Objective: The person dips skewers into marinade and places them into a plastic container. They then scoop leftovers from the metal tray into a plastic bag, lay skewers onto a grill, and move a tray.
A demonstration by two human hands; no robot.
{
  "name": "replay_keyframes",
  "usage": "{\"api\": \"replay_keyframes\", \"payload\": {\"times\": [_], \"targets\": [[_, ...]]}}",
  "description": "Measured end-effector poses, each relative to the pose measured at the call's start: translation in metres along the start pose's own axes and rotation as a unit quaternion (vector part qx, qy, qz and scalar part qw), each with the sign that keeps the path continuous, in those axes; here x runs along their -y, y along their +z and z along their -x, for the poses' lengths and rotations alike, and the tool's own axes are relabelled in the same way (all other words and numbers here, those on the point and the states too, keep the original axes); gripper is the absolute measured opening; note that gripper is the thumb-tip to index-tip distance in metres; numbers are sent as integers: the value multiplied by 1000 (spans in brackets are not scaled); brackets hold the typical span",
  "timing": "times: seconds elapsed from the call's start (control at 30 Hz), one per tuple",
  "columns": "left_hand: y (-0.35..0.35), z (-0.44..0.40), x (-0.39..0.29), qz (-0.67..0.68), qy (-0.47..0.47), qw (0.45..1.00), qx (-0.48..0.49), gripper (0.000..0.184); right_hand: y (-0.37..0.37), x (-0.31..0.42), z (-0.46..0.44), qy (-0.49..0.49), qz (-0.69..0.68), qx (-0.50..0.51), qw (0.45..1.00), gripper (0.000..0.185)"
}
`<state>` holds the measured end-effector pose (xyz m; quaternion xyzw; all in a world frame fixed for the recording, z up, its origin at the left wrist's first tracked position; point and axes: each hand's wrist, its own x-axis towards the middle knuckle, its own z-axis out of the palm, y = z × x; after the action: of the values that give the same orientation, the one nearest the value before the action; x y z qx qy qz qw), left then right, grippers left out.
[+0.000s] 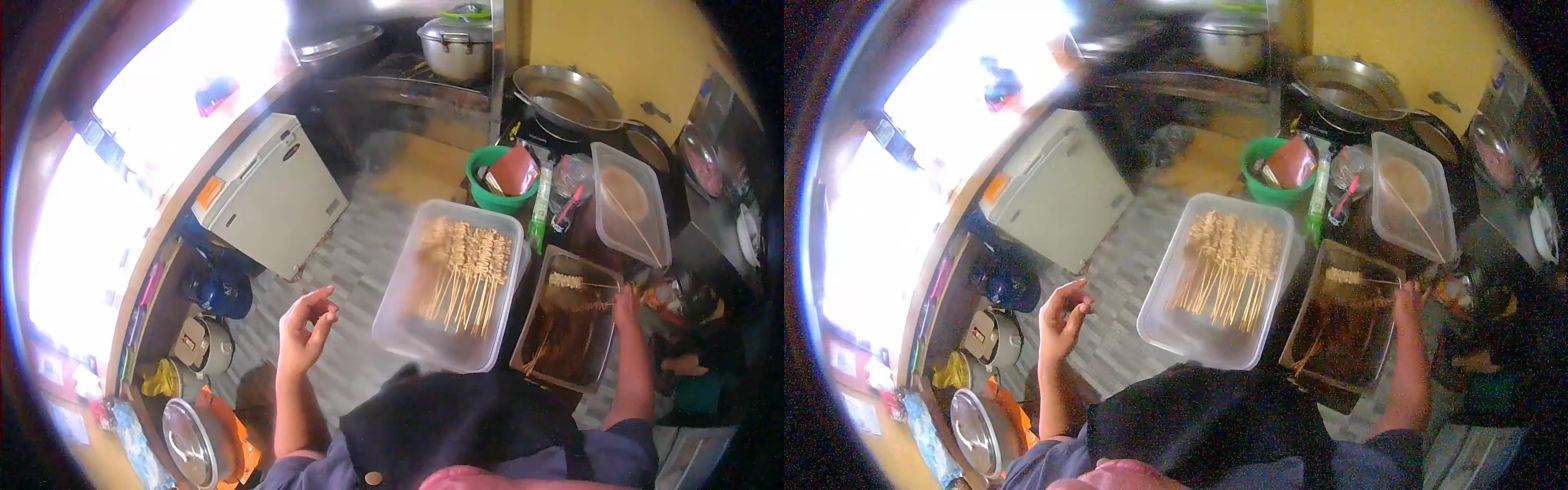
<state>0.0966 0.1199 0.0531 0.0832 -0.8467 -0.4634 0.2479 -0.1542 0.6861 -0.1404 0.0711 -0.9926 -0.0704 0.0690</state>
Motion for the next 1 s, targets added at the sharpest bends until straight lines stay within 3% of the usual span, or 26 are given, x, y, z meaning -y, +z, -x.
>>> {"api": "replay_keyframes", "payload": {"times": [0.07,0.2,0.27,0.3,0.4,0.43,0.47,0.5,0.53,0.67,0.77,0.83,0.87,0.93,1.0], "targets": [[-3,0,0,10,-1,1000,-8,28,15,-11,-9,4,-70,28,997,9],[-4,-5,-8,-2,-11,1000,-13,28,-52,21,-9,-32,-55,18,998,9],[1,-7,-6,20,-18,1000,-13,28,-62,29,-18,-51,-126,-10,991,10],[3,-9,-11,16,-20,1000,-3,27,-58,36,-21,-86,-65,-54,993,11],[8,-10,-13,1,-6,1000,15,28,4,47,-35,-29,-251,-90,963,13],[9,-7,-11,10,-15,1000,17,29,27,41,-39,-77,-147,-123,978,12],[11,-4,-15,13,-18,999,23,29,21,48,-31,-72,-159,-139,975,9],[13,-10,-22,12,-15,1000,20,29,38,47,-36,10,-196,-103,975,8],[13,-8,-21,10,-13,999,28,29,37,48,-31,-53,-130,-172,975,6],[8,-5,-18,13,-21,1000,13,30,12,51,-25,-68,-80,-118,987,5],[9,6,-17,14,-25,1000,12,31,42,48,-30,-84,-64,-141,984,7],[7,8,-20,17,-41,999,1,29,24,51,-33,-9,-39,-26,999,9],[4,8,-22,-2,-37,999,-3,28,26,50,-31,-41,-93,-124,987,9],[2,12,-23,-14,-38,999,-12,28,31,49,-34,39,-81,-32,995,9],[-2,9,-22,-46,-26,999,0,28,45,46,-26,-64,-13,-118,991,8]]}}
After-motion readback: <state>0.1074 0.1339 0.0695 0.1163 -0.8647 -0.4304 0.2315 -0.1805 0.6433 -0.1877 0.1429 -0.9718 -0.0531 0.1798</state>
